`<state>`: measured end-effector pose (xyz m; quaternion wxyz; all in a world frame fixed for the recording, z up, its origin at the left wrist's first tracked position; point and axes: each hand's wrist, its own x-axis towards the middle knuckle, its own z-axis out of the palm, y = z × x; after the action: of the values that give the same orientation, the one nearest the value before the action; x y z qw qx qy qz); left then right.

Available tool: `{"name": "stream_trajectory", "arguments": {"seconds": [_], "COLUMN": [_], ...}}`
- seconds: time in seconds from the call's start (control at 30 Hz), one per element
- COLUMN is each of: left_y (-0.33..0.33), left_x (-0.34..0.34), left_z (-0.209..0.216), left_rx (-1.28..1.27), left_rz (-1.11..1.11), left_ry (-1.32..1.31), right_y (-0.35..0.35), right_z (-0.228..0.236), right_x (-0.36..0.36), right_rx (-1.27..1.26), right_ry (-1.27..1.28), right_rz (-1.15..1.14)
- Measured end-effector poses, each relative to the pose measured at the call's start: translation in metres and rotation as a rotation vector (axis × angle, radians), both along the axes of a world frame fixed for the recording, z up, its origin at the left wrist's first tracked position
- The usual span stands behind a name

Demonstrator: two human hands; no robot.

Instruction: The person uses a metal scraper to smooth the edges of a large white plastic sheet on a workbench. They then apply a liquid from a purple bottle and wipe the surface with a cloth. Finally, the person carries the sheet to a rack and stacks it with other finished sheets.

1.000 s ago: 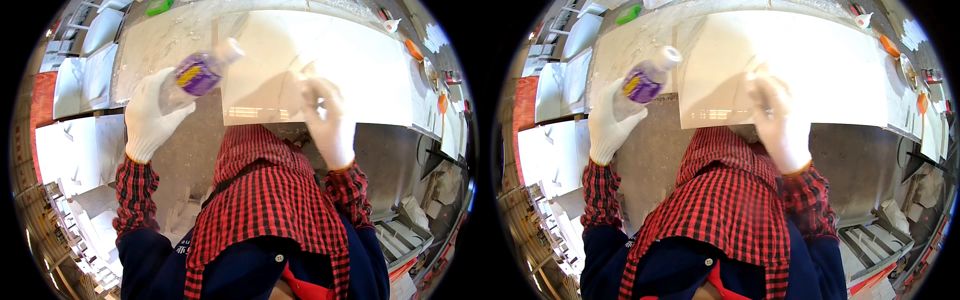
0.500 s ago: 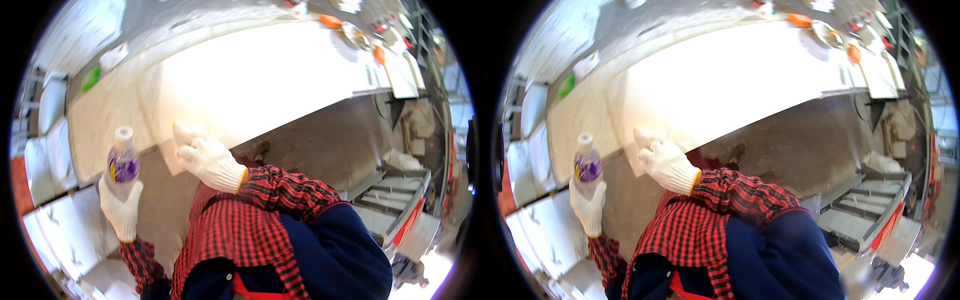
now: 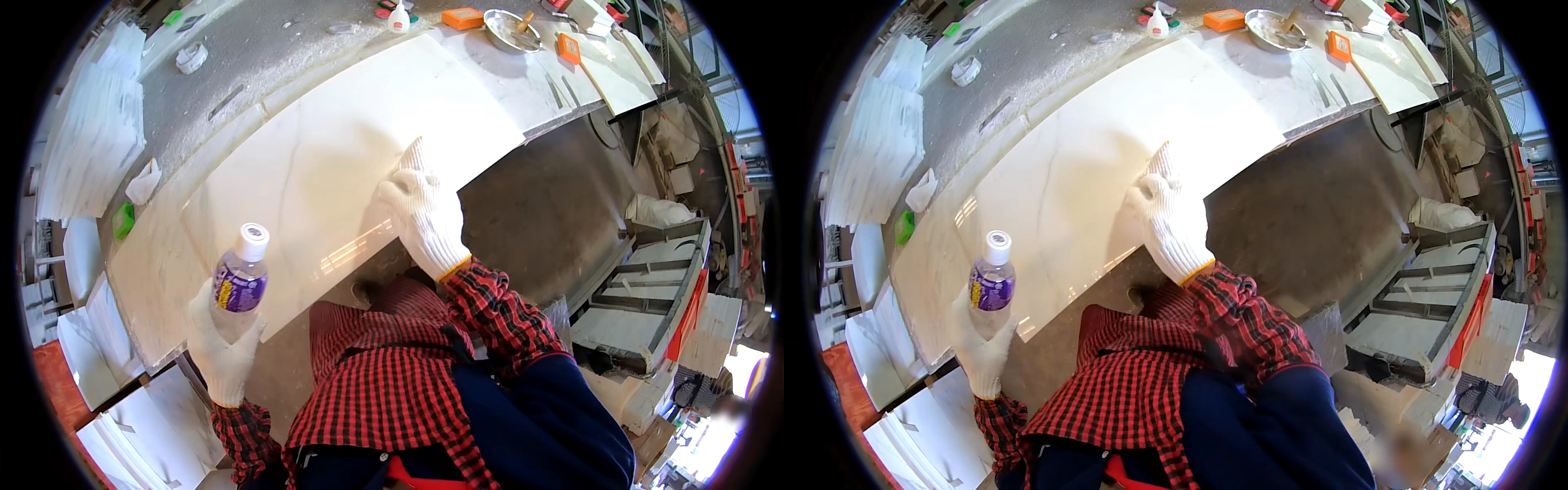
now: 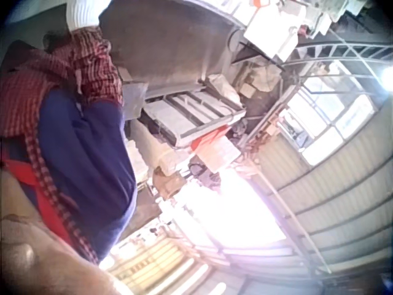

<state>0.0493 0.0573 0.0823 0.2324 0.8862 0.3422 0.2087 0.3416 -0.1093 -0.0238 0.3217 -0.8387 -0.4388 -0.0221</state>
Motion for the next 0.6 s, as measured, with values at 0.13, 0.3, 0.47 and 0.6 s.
{"name": "stream_trajectory", "arguments": {"seconds": [0.13, 0.3, 0.47, 0.6], "left_y": [-0.017, -0.035, -0.046, -0.049], "left_x": [0.057, 0.106, 0.146, 0.173], "left_z": [0.001, 0.000, -0.005, -0.007], "left_rx": [-0.007, -0.044, -0.050, -0.078], "left_rz": [-0.091, -0.096, -0.071, -0.111], "left_ry": [0.010, -0.014, 0.056, 0.047], "right_y": [-0.017, -0.040, -0.040, -0.051], "right_z": [-0.033, -0.058, -0.044, -0.045], "right_x": [0.063, 0.176, 0.127, 0.156], "right_rx": [0.141, 0.237, -0.111, -0.019], "right_ry": [-0.073, 0.186, -0.324, -0.131], "right_rz": [-0.032, -0.224, -0.117, -0.130]}}
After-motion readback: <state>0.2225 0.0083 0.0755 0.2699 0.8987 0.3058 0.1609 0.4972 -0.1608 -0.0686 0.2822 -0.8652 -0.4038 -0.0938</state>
